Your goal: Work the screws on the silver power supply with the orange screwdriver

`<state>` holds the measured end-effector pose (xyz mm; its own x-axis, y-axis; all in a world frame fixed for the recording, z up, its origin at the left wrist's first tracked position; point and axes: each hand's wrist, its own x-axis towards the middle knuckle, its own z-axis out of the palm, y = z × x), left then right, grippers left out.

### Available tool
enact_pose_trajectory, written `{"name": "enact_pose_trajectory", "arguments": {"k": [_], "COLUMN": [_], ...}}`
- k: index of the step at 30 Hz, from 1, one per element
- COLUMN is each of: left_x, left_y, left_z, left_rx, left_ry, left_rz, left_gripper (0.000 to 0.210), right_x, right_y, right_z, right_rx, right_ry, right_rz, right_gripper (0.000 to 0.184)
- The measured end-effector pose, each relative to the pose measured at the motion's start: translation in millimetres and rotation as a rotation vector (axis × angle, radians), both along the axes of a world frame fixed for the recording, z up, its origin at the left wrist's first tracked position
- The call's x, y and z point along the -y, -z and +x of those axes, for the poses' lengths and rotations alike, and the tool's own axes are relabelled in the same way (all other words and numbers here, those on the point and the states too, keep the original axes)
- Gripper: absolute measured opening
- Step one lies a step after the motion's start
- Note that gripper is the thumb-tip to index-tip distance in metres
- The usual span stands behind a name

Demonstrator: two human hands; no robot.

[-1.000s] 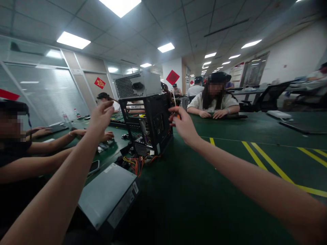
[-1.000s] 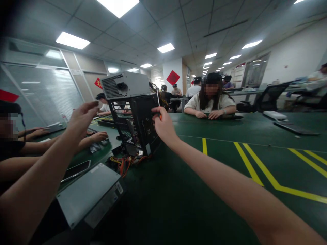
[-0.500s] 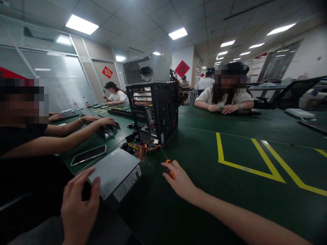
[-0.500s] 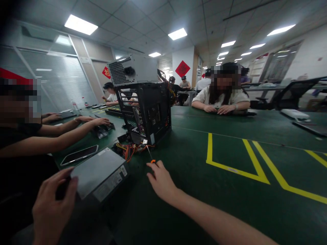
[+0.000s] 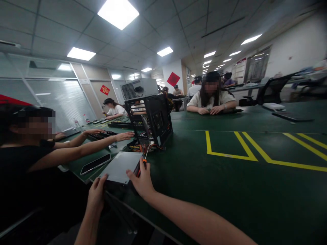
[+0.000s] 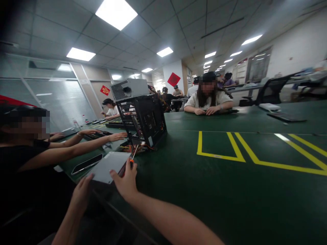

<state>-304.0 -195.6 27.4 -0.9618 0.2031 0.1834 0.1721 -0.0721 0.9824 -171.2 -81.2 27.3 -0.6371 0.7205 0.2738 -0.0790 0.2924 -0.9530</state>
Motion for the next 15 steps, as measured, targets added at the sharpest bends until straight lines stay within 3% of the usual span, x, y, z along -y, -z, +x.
{"name": "enact_pose_trajectory", "arguments": {"k": [4, 8, 12, 15], "left_x": [-3, -21, -65, -110], "left_y": [-21.1, -67.4, -107.9, -120.1], "left_z": [33, 70, 116, 156], "left_rx": [-0.056, -0.199, -0.326, -0.376], "left_ry": [0.025, 0.124, 0.348, 0.534], "left_rz": [0.108, 0.189, 0.372, 0.383], "left_gripper": [0.028, 0.027, 0.035, 0.039], "right_x": [-4, -19, -57, -95], "right_y": [-14.6, -51.1, -94.1, -112.5], "right_z": [18, 54, 112, 165], "right_rx": [-0.151, -0.264, -0.347, -0.366], "right_ry": [0.096, 0.218, 0.396, 0.533], "right_rz": [0.096, 0.214, 0.366, 0.417], "right_gripper": [0.076, 0.075, 0.069, 0.067]}}
